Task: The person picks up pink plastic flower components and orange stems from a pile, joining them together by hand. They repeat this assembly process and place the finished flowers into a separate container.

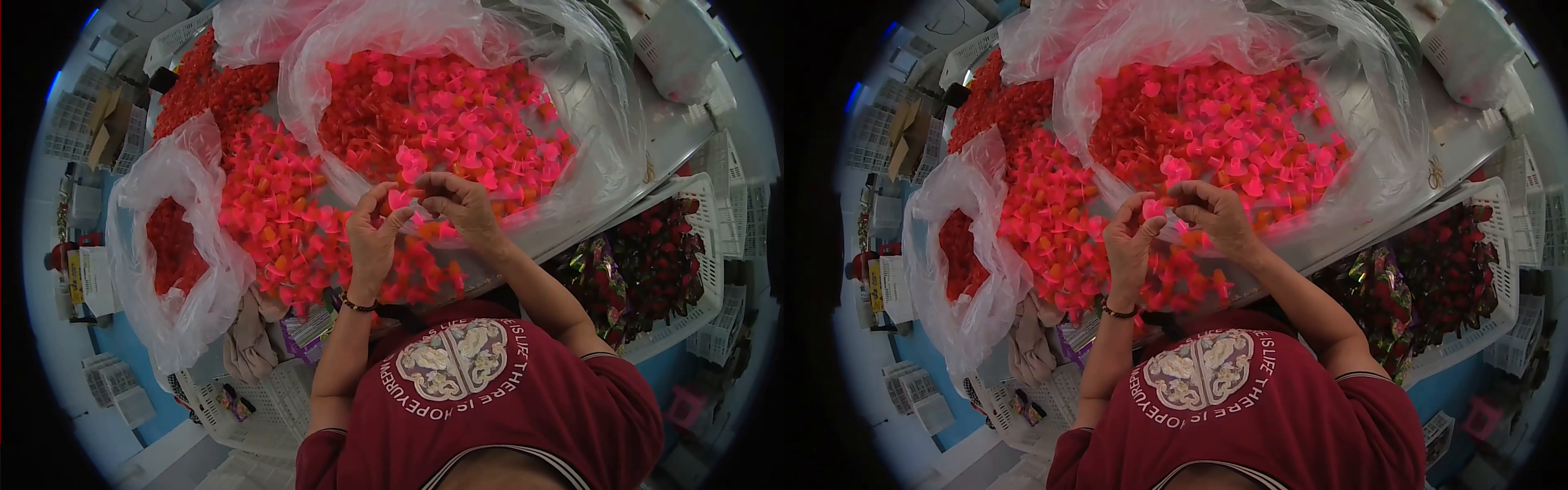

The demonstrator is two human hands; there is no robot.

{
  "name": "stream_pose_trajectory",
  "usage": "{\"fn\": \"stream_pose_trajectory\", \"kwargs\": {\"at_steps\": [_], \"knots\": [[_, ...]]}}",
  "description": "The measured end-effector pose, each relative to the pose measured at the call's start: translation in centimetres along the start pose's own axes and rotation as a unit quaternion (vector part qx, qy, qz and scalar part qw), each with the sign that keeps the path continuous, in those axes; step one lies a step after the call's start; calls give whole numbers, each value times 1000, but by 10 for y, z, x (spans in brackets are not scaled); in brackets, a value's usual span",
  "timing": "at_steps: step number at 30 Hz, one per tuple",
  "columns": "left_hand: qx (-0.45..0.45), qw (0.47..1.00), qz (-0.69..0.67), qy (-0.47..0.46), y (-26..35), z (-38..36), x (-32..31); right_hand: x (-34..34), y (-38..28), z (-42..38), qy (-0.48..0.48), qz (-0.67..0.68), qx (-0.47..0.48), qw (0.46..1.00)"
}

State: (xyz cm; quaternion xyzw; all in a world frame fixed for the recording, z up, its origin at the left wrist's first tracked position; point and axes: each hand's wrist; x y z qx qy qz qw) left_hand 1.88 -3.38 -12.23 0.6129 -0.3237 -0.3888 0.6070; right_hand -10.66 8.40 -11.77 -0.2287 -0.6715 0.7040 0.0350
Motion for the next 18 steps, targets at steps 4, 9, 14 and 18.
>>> {"fn": "stream_pose_trajectory", "kwargs": {"at_steps": [4, 9, 14, 18], "knots": [[39, 999, -30, -13, 9, -1, -3, -1, 1, 0, 13, -91, 44, 995], [36, 999, 19, -6, 4, -2, -4, 4, -4, 0, 28, -321, 124, 938], [-64, 979, 193, -11, 8, 0, -6, 9, -8, 4, 32, -444, 150, 883], [-81, 963, 258, -11, 9, 1, -10, 3, -3, 7, 26, -475, 151, 867]]}}
Point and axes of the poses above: each hand's wrist, its own z-axis towards the middle knuckle, its own x-axis out of the back of the hand, y = z × x, and after that the axes turned 12 degrees about -y, right-handed
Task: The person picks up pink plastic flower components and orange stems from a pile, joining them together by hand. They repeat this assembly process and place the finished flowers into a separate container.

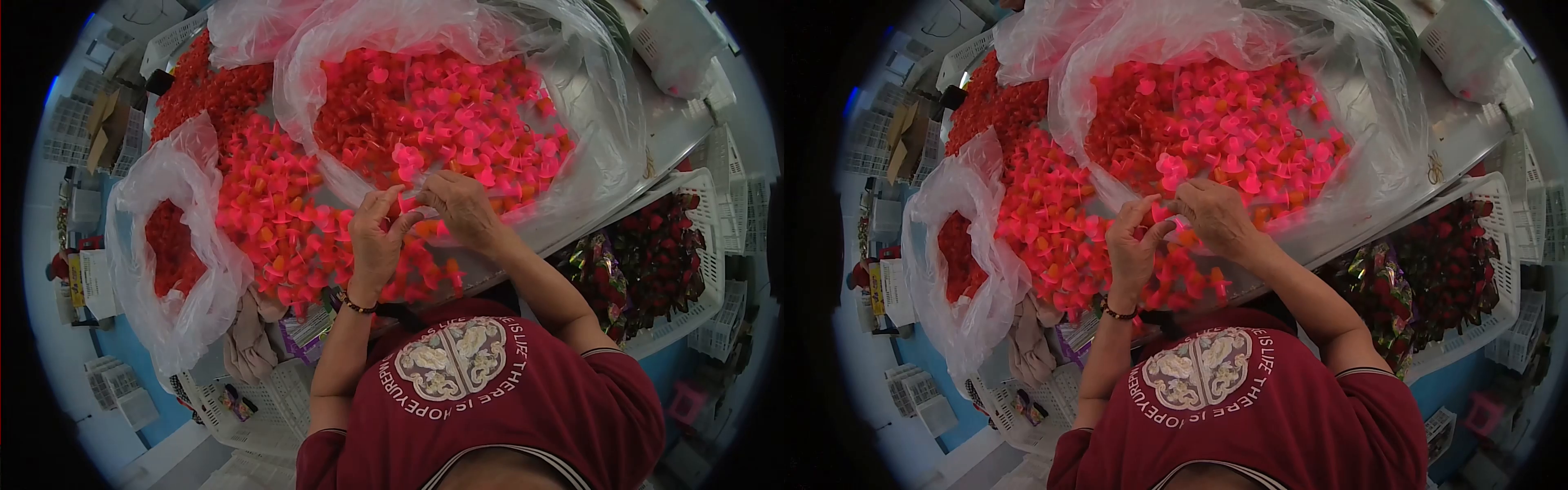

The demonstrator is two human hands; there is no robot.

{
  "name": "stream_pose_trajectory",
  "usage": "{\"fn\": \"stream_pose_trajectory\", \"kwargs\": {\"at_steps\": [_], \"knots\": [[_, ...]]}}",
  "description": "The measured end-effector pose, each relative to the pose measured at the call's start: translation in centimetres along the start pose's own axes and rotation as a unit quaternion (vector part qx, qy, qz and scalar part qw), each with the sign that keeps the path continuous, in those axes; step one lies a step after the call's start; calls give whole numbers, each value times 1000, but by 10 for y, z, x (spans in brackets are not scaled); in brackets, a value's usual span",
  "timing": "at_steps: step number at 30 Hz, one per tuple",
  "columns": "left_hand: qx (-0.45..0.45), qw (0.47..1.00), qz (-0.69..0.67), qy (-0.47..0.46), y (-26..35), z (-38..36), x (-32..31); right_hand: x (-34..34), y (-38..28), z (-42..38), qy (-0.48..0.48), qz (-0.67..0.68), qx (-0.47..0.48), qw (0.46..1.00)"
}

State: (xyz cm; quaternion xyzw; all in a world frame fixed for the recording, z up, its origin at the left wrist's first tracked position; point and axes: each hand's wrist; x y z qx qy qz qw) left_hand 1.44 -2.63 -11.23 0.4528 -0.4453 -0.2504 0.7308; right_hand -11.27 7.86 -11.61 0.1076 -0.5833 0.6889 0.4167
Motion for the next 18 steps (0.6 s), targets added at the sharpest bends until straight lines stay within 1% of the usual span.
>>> {"fn": "stream_pose_trajectory", "kwargs": {"at_steps": [1, 2, 4, 7, 8, 9, 10, 11, 13, 14, 15, 16, 17, 18], "knots": [[6, 1000, -1, 1, -1, 0, -2, -4, 1, -1, -2, 40, -21, 999], [13, 1000, -1, 1, -2, -2, -3, -8, 2, -2, -2, 41, -22, 999], [21, 1000, 6, 4, -6, -5, -4, -13, 5, -3, -43, 54, -68, 995], [27, 999, 20, 4, -7, -9, -1, -22, 9, -3, -66, 62, -86, 992], [24, 999, 27, 4, -8, -10, 4, -20, 9, -2, -66, 62, -87, 992], [25, 999, 27, 4, -8, -11, 12, -16, 8, 1, -72, 87, -68, 991], [32, 998, 57, 12, -8, -12, 25, -11, 7, 4, -79, 112, -49, 989], [40, 995, 87, 22, -10, -14, 40, -3, 10, 6, -80, 112, -50, 989], [39, 964, 251, 76, -22, -24, 85, 15, 19, 6, -11, 15, -79, 997], [109, 957, 242, 117, -12, -28, 99, 16, 25, 2, -10, 15, -80, 997], [179, 943, 231, 159, -2, -30, 109, 15, 32, -2, -31, -89, -35, 995], [178, 943, 232, 160, -4, -30, 115, 11, 38, -4, -50, -192, 13, 980], [182, 934, 240, 193, -6, -30, 120, 3, 39, -6, -50, -191, 13, 980], [185, 924, 247, 227, -6, -30, 122, -7, 36, -7, -61, -239, 23, 969]]}}
Point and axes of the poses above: each hand's wrist, its own z-axis towards the middle knuckle, its own x-axis out of the back of the hand, y = z × x, and after that the axes turned 12 degrees about -y, right-handed
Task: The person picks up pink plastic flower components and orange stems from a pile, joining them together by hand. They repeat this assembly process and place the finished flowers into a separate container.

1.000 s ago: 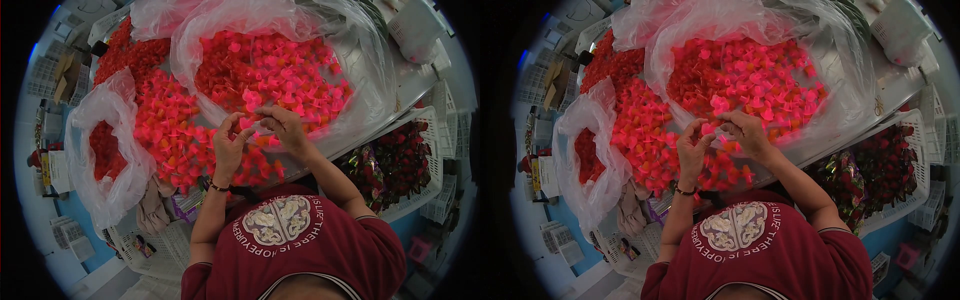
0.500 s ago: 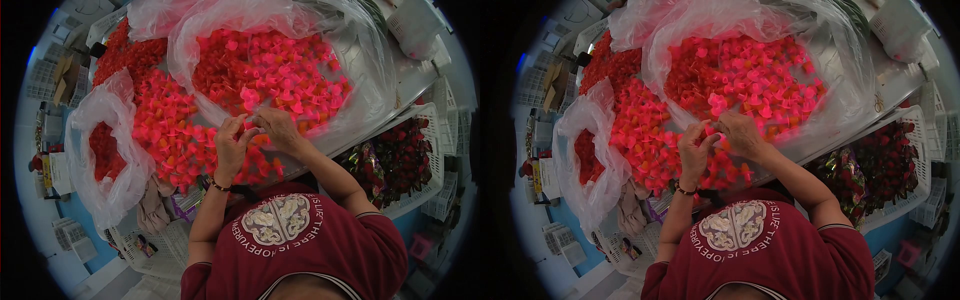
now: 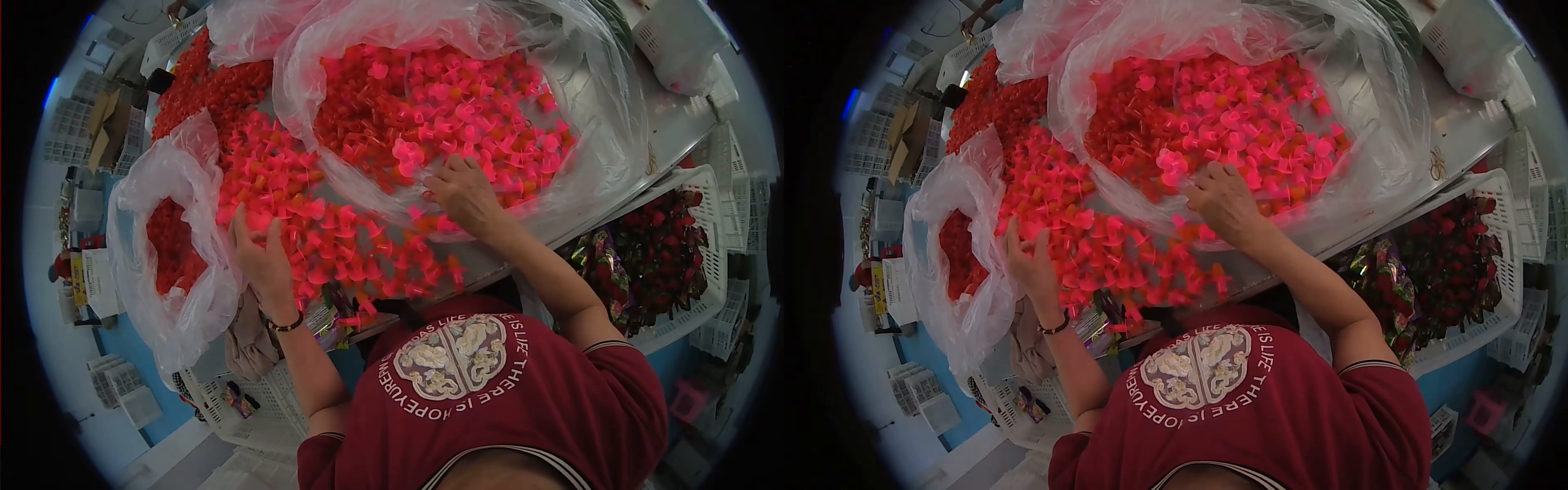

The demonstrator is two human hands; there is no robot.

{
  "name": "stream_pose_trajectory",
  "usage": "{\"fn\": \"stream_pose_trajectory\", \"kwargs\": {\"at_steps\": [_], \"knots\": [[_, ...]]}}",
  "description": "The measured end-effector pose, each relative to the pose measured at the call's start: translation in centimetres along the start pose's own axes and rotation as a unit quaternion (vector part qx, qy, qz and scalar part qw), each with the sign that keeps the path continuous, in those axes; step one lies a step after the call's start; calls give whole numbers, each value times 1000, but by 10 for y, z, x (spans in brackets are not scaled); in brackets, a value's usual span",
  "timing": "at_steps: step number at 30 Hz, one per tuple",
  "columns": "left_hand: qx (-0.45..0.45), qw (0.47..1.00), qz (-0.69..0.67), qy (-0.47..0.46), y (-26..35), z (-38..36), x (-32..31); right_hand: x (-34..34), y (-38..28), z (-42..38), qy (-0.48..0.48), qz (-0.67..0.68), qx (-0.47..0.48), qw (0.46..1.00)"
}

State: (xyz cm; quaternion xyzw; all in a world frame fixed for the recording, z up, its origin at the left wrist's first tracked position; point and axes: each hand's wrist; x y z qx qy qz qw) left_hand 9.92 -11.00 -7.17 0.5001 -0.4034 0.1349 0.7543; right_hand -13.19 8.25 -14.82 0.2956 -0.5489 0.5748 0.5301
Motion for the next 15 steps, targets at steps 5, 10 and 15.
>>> {"fn": "stream_pose_trajectory", "kwargs": {"at_steps": [5, 10, 15], "knots": [[155, 677, -698, -176, -2, -2, -34, -19, -7, 2, -35, -85, 17, 996], [192, 501, -800, -268, 18, -15, -67, 11, -16, 6, -39, 396, -153, 904], [119, 627, -704, -313, 37, -22, -75, 26, -25, 15, 17, 671, -174, 721]]}}
Point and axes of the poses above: each hand's wrist, its own z-axis towards the middle knuckle, its own x-axis out of the back of the hand, y = z × x, and after that the axes turned 12 degrees about -y, right-handed
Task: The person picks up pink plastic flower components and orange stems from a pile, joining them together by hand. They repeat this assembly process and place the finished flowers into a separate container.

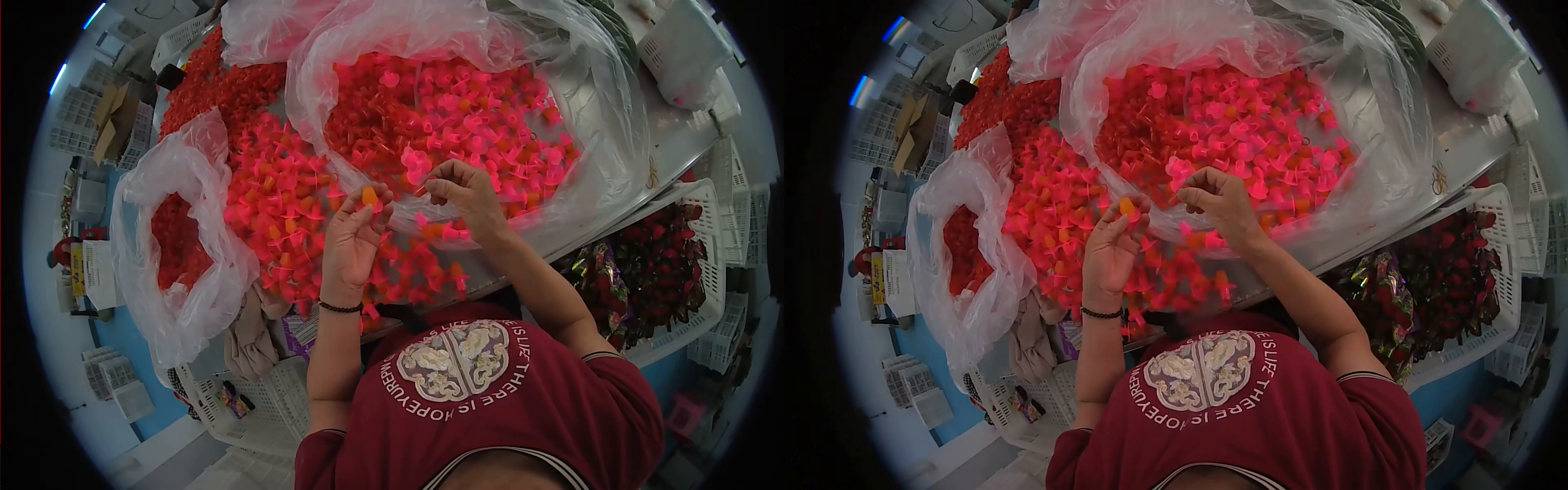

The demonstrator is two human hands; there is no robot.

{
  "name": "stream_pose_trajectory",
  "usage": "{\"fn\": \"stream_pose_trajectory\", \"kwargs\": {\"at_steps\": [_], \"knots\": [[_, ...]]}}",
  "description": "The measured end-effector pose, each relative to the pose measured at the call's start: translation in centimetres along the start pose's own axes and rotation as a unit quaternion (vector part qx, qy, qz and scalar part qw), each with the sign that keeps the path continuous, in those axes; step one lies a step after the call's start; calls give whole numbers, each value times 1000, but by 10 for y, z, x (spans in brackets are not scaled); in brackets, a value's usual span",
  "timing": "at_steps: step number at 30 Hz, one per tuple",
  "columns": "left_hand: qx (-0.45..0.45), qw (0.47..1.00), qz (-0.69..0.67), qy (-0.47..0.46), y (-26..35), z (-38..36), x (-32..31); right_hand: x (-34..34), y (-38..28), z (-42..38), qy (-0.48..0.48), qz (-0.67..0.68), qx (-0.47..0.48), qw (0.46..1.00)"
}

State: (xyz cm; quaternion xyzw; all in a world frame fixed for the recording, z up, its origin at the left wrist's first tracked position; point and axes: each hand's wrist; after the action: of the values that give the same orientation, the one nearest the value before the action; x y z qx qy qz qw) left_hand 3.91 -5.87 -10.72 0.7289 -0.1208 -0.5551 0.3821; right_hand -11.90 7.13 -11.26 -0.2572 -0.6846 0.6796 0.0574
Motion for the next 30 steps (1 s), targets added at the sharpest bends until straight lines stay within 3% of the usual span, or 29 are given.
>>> {"fn": "stream_pose_trajectory", "kwargs": {"at_steps": [4, 12, 16, 20, 22, 28, 30], "knots": [[17, 1000, -11, 8, 1, -3, -10, -10, -3, 5, -7, 102, -4, 995], [45, 986, -162, 5, -13, -1, 14, -27, 5, 1, -22, 192, -40, 980], [21, 992, -127, 6, -14, 2, -4, -31, 11, -4, -27, 226, -42, 973], [4, 994, -109, 20, -15, 2, -4, -30, 13, -4, -13, 200, -21, 980], [14, 993, -115, 16, -14, 1, -2, -28, 11, -5, -14, 125, -6, 992], [-12, 996, -77, 34, -10, -2, -6, -24, 1, -10, -3, 95, -32, 995], [-7, 999, -9, 35, -8, -1, -5, -21, 1, -10, -9, 79, -23, 997]]}}
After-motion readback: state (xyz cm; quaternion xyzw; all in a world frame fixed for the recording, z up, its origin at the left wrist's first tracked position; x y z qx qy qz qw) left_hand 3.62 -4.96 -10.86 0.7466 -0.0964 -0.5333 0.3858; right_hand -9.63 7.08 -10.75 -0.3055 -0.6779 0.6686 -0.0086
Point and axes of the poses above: each hand's wrist, its own z-axis towards the middle knuckle, its own x-axis out of the back of the hand, y = z × x, and after that the axes turned 12 degrees about -y, right-handed
